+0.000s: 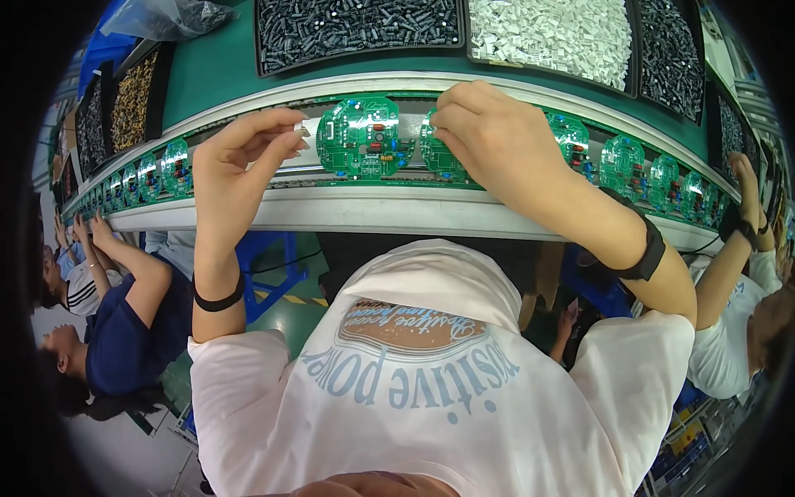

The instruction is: Assembling electronic components onto printed circuit boards at a manual assembly station.

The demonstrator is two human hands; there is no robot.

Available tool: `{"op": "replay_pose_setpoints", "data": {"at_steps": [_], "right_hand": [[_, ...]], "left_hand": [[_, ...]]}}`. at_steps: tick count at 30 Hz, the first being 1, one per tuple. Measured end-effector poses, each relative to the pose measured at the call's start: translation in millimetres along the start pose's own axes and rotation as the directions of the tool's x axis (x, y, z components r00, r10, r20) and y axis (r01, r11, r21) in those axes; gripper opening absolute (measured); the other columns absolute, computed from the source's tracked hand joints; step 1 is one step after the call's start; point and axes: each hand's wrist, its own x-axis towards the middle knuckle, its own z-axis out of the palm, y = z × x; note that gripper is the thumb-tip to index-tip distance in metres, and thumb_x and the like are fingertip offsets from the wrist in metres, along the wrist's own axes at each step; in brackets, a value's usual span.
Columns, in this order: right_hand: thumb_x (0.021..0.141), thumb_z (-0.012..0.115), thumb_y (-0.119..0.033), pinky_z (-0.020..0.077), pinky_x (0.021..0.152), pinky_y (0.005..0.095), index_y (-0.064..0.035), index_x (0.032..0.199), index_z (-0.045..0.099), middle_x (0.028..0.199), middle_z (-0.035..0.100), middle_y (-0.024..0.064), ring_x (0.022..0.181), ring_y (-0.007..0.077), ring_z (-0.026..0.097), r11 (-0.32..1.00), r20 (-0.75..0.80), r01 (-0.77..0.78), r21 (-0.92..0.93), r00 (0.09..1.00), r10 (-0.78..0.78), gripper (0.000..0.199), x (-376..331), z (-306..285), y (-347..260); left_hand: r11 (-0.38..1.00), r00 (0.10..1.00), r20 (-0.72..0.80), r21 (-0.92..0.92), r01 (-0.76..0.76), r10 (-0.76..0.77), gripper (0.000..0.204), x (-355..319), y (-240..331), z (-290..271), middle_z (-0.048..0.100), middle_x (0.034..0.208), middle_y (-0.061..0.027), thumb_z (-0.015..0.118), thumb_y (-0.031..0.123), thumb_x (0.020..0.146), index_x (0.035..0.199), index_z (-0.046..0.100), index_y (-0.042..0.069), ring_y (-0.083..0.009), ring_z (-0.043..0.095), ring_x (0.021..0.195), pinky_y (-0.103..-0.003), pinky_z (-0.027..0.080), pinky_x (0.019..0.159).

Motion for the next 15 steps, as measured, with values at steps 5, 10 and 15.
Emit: {"op": "replay_pose_setpoints", "data": {"at_steps": [5,10,15], "right_hand": [[0.084,0.076,-0.003,0.0564,0.074,0.035,-0.0041,0.099,0.071,0.104,0.069,0.0074,0.09,0.0274,0.069,0.999,-0.013,-0.006,0.043,1.0,0.006,0.016,0.6,-1.8,3.4],[0.088,0.073,0.002,0.0563,0.077,0.0305,-0.0021,0.104,0.071,0.105,0.072,0.008,0.092,0.0206,0.071,0.949,0.031,-0.124,0.29,0.992,0.12,0.016,3.0,-21.1,-1.3],[0.091,0.069,0.005,0.056,0.081,0.0276,0.0005,0.106,0.07,0.105,0.072,0.0077,0.094,0.0146,0.069,0.814,0.046,-0.208,0.542,0.975,0.219,0.015,3.0,-29.5,-8.5]], "left_hand": [[0.999,1.0,-0.016,0.033,0.005,-0.005,0.02,-3.6,-2.5,4.4,0.076,0.101,-0.0079,0.07,0.002,0.093,0.113,0.073,-0.001,-0.0121,0.072,0.089,-0.025,0.057,0.081],[0.999,0.999,-0.036,0.038,-0.011,0.012,0.02,-6.0,-2.6,7.6,0.076,0.1,-0.0085,0.071,0.002,0.093,0.112,0.074,-0.001,-0.0123,0.073,0.088,-0.025,0.057,0.08],[0.995,0.999,-0.036,0.097,-0.009,0.013,0.017,-9.9,-2.5,7.2,0.077,0.099,-0.0084,0.07,0.001,0.093,0.109,0.073,-0.002,-0.0126,0.073,0.088,-0.026,0.058,0.08]]}}
